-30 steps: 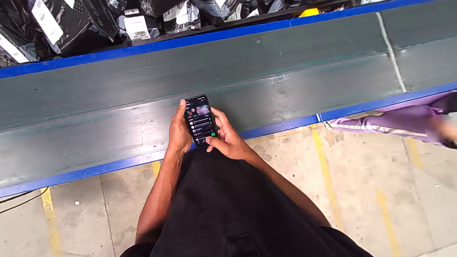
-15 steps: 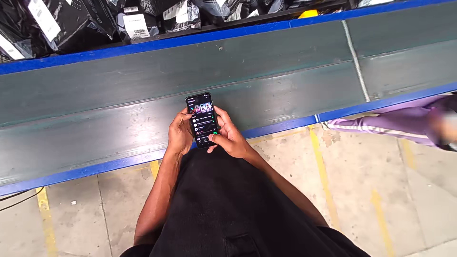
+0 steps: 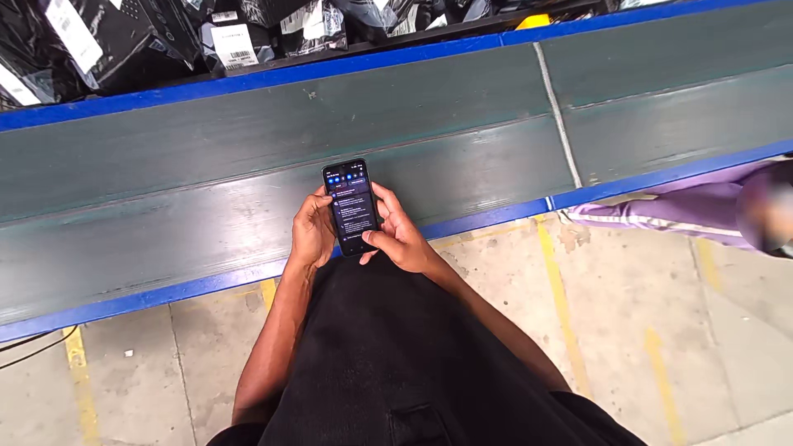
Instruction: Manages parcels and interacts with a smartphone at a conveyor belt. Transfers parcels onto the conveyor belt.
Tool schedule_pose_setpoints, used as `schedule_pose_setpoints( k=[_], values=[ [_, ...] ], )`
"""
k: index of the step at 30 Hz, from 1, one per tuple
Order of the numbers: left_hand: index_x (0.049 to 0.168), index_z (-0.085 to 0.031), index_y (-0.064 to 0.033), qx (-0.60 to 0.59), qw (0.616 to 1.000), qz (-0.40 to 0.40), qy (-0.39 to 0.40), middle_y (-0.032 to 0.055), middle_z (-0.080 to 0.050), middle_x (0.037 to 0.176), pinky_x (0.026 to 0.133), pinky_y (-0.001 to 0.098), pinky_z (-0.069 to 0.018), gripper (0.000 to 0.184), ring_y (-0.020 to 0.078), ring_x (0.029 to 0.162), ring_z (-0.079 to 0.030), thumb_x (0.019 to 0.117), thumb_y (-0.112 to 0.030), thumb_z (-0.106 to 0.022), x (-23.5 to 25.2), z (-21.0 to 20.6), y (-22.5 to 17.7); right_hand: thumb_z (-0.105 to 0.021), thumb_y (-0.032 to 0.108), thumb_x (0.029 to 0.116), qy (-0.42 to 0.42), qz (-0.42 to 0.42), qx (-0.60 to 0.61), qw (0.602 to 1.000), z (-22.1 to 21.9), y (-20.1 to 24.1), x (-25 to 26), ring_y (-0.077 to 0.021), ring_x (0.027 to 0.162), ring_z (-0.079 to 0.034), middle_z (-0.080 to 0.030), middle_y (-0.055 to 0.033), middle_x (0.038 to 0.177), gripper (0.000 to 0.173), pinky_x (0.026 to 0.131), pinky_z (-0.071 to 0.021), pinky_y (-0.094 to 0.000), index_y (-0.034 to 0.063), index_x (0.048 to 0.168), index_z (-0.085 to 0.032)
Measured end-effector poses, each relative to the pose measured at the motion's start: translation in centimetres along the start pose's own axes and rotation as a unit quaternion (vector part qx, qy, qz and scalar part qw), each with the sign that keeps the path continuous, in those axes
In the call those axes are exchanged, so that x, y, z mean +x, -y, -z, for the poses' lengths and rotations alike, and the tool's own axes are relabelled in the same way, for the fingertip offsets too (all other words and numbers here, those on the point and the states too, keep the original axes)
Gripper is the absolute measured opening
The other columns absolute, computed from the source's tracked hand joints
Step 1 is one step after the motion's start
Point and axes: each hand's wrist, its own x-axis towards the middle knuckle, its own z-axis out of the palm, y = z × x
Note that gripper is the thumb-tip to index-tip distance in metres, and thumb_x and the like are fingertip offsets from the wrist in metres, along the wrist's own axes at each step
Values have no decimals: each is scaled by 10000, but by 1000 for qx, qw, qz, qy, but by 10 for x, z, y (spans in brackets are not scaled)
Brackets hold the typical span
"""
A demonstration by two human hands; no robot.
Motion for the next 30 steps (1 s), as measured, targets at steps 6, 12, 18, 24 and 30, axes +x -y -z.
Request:
schedule_pose_setpoints(
  k=[6,12,18,24,30],
  values=[
    [1347,-522,-11,2,1000,1,-2,211,-664,1209,960,490,-561,455,291,1089,-682,1028,-214,-269,0,1,0,-528,-41,978,-1,-4,4,1000,1,0,0,-409,1022,-711,-516,-240,1423,793,618,-668,-514,77,1615,-72],
    [1352,-517,-14,-5,1000,3,-1,208,-664,1210,958,482,-563,451,286,1085,-683,1029,-212,-271,1,2,0,-512,-47,986,3,-8,10,1000,1,0,1,-409,1031,-711,-505,-242,1443,790,634,-670,-516,80,1617,-55],
    [1371,-504,-19,3,1000,4,-5,204,-662,1220,954,483,-566,452,285,1086,-683,1031,-210,-275,1,2,0,-515,-51,978,0,-9,16,1000,0,-1,2,-409,1027,-711,-504,-240,1443,788,633,-669,-523,76,1613,-66],
    [1364,-511,-10,-3,1000,4,-6,211,-660,1217,964,488,-559,457,290,1094,-679,1030,-207,-268,1,2,1,-524,-56,970,2,-8,17,1000,1,-2,1,-412,1042,-707,-484,-242,1465,799,637,-668,-523,74,1611,-66],
    [1353,-518,-10,-7,1000,1,-6,213,-664,1206,963,486,-561,451,290,1087,-682,1032,-208,-271,2,2,2,-528,-57,967,-4,-7,16,1000,1,-2,0,-413,1045,-705,-496,-238,1455,799,639,-668,-530,72,1612,-74]
  ],
)
